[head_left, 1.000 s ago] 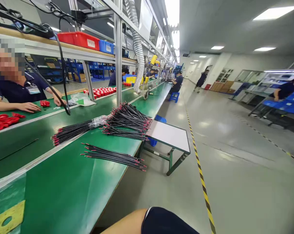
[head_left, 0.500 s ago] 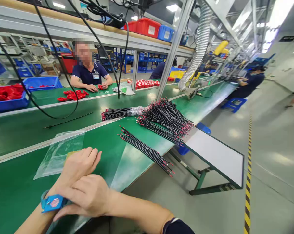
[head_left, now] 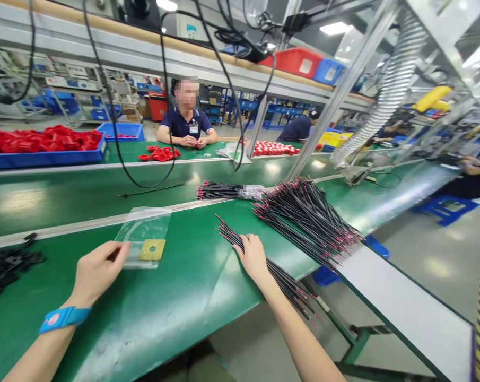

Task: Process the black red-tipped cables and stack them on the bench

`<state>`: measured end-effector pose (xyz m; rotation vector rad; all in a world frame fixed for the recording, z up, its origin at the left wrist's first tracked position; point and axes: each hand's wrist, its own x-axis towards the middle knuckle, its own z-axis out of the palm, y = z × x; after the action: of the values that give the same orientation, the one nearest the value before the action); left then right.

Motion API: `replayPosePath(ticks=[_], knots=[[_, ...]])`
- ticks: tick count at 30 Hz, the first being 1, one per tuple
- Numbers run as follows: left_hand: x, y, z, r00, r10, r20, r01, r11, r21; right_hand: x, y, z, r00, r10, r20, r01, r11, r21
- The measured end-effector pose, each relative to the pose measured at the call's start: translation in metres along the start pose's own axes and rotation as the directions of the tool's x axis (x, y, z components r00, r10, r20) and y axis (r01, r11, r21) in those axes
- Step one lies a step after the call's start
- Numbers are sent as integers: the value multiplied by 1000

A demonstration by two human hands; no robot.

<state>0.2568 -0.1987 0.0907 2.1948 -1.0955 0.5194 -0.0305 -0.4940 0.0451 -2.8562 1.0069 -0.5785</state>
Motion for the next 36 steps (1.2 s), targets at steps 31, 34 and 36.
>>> replayPosePath(ticks=[31, 34, 36], knots=[[30, -114, -50, 887, -453, 91, 344, 778, 527, 69, -174, -9, 706, -640, 304, 337, 681, 651], [27, -129, -57, 867, -478, 141, 292, 716, 634, 78, -175, 5, 827, -527, 196, 291, 700, 652], [19, -133, -56, 850, -495, 179, 277, 709, 649, 77, -173, 17, 821, -544, 176, 310, 682, 662]])
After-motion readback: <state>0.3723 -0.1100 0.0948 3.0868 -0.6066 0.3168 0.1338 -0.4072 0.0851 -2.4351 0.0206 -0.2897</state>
